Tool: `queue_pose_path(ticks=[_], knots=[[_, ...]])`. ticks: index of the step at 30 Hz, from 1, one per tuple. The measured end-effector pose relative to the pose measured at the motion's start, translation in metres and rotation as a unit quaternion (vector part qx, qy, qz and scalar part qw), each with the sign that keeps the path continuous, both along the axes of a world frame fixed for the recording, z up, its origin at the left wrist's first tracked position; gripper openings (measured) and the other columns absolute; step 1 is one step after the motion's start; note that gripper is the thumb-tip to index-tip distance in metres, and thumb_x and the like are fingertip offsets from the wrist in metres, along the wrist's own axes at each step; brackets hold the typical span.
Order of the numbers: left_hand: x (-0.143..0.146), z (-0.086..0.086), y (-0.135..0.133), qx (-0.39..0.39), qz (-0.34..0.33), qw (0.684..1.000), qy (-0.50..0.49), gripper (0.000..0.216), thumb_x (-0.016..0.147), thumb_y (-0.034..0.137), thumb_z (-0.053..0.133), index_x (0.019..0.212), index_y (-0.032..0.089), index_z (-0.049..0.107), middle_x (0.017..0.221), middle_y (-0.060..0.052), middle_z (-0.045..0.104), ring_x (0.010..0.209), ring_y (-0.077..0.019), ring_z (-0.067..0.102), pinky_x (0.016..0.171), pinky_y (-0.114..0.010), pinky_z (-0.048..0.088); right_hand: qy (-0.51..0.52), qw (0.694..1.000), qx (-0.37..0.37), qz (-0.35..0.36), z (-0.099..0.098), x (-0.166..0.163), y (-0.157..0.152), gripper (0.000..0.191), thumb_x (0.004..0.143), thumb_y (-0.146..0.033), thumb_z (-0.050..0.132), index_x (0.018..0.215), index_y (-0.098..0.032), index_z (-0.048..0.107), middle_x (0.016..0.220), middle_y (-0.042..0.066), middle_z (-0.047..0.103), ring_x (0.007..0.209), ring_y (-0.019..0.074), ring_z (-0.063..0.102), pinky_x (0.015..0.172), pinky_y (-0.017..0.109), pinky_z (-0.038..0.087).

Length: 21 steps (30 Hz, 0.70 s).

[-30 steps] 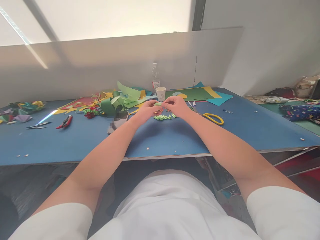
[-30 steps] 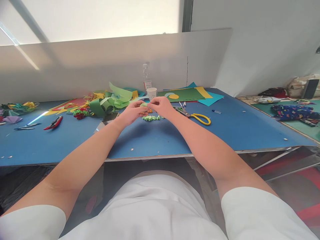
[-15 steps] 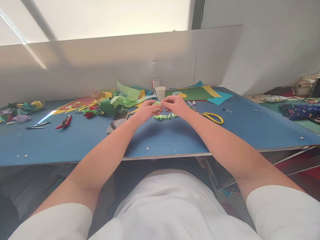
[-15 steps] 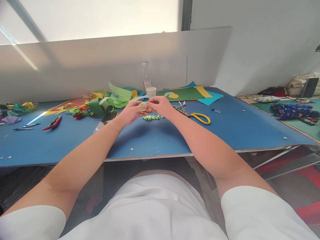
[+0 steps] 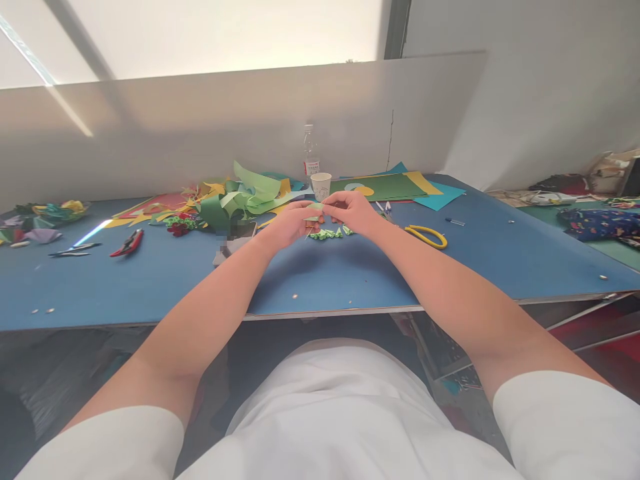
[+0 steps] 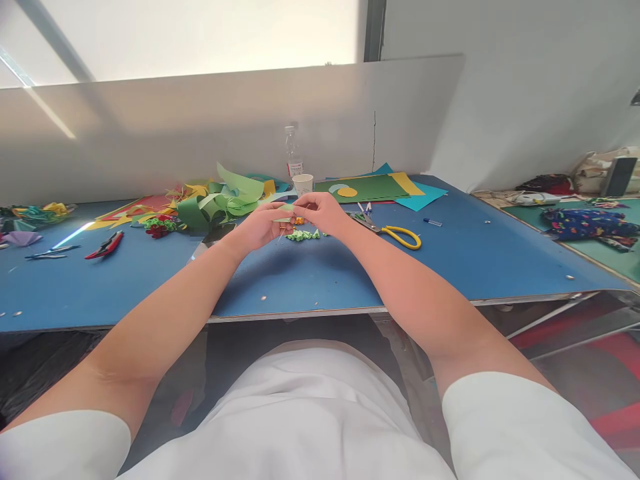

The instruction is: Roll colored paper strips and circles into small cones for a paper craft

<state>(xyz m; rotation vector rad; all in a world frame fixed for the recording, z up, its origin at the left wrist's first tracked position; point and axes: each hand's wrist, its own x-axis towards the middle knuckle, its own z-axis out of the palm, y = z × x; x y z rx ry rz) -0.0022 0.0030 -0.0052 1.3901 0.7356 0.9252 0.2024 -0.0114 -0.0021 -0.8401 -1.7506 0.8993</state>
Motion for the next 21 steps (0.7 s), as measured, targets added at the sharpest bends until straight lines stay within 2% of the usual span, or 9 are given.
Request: queue_pose_path(ticks=[15, 21], knots=[[-0.0001, -0.0030, 0.0006, 0.006, 0.032, 0.999, 0.011, 0.030, 0.074, 0.030, 0.093, 0.085, 0.019, 0.068, 0.087, -0.002, 0.070, 0.078, -0.0144, 0.066, 0.087, -0.038, 0.056, 0.008, 0.999, -0.010, -0.030, -0.0012, -0.0050, 0.0011, 0.007, 0.090, -0.018, 0.079, 0.084, -0.017, 0.076, 0.068, 0.001, 0.069, 0.062, 0.0135, 0.056, 0.055, 0.027, 0.045], [0.0003, -0.0029, 0.0002, 0.009, 0.042, 0.999, 0.018, 0.029, 0.072, 0.030, 0.093, 0.084, 0.019, 0.069, 0.086, -0.003, 0.070, 0.079, -0.0148, 0.066, 0.089, -0.039, 0.057, 0.008, 1.000, -0.002, -0.022, -0.0029, -0.0056, 0.0003, 0.009, 0.090, -0.021, 0.078, 0.084, -0.017, 0.074, 0.071, 0.002, 0.071, 0.062, 0.0129, 0.055, 0.056, 0.026, 0.046]])
